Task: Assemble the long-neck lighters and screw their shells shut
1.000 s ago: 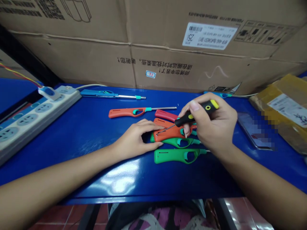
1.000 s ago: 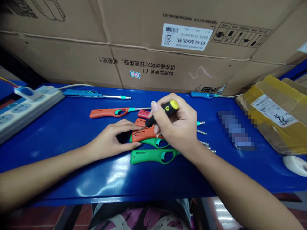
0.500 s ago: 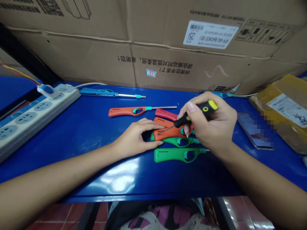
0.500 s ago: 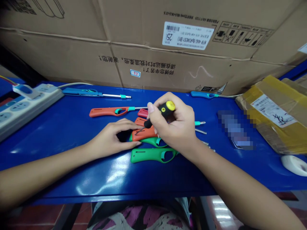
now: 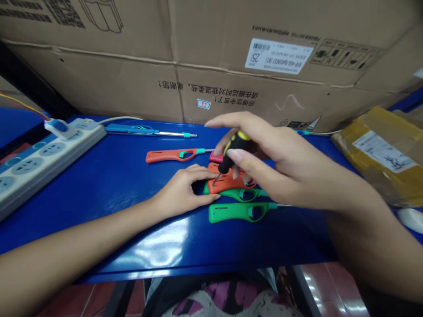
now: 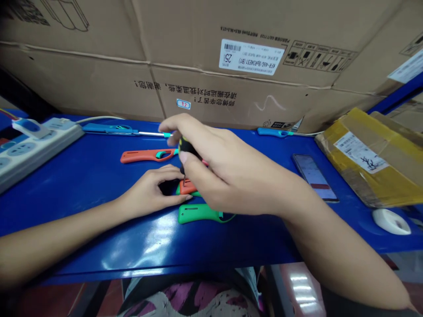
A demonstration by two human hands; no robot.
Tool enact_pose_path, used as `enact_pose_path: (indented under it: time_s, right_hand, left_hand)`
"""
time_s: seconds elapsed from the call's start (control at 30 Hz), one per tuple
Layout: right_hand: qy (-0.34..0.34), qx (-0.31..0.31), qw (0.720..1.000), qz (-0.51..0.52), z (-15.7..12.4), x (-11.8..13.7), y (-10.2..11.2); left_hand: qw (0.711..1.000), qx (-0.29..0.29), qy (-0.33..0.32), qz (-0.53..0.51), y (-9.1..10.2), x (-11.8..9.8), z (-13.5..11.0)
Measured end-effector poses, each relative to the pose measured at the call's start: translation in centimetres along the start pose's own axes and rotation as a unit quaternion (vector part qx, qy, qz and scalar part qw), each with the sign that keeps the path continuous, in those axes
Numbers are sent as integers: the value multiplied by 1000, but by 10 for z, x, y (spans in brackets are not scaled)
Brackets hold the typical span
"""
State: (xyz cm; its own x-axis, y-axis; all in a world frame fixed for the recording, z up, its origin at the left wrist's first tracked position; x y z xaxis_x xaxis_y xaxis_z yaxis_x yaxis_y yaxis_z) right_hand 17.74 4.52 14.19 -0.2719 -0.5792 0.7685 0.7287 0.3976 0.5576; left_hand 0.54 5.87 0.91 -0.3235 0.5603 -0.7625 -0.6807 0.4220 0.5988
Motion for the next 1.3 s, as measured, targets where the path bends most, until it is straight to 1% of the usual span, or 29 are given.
enact_pose_path:
  time_s: [0.03,0.1,0.2,0.27,0.4,0.47,0.53,0.57,0.73,0.87,0.97,1.03,1.07,1.13,1.23,1.3]
  right_hand:
    - [6,6,1000,-14,2,-1,-1]
    - [24,11,997,-74,7,-4,-4]
    - [40,-10,986,-162,12,-6,-8]
    - [44,-12,983,-178,13,-5,-7]
    - [66,25,982,-174,13,-3,-5]
    - [72,21,977,-201,14,-5,-6]
    - [78,2,972,-221,15,-7,-6]
    - [83,0,972,-218,15,-6,-6]
    - [109,27,978,-175,15,-5,-9]
    - [92,-12,977,-192,15,-7,-8]
    - [94,-18,986,-140,15,-4,-5]
    - [102,-10,990,-100,16,-3,-3]
    - [108,-5,989,-100,16,-3,-3]
    - [123,8,981,-151,15,-5,-6]
    - [152,3,953,-263,12,-7,-12]
    - [170,2,943,-284,10,-6,-14]
  left_hand:
    - [1000,0,4,2,0,0,0]
    - [1000,2,15,1,0,1,0]
    - [1000,1,29,-10,0,2,0]
    - [999,-2,30,-18,0,1,0]
    - [1000,-3,25,-14,0,0,1]
    - [1000,-5,25,-8,0,1,1]
    - [1000,-4,24,-4,0,1,0]
    - [1000,-3,22,-1,0,1,0]
    - [1000,3,15,20,0,0,0]
    - [1000,7,13,25,0,0,1]
    - [1000,10,9,23,0,0,1]
    - [1000,9,9,26,-1,0,0]
    - [999,7,11,31,0,0,0]
    - [999,4,18,42,0,1,0]
    - [999,12,23,47,0,1,-1]
    - [999,14,22,46,0,2,-1]
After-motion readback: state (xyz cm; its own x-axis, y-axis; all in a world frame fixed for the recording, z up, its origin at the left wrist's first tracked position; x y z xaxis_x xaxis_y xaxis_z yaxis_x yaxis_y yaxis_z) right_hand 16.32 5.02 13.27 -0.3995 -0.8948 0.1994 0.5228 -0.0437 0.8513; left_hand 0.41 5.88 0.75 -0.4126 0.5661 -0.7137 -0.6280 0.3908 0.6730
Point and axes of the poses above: each hand's wrist, its own z-axis towards the middle knuckle, its own y-axis out of the back of the hand, x = y × z, the point moved 4 cm from there along z, towards the middle knuckle, and after that the axes turned 10 degrees about x, right-handed, at the moved point
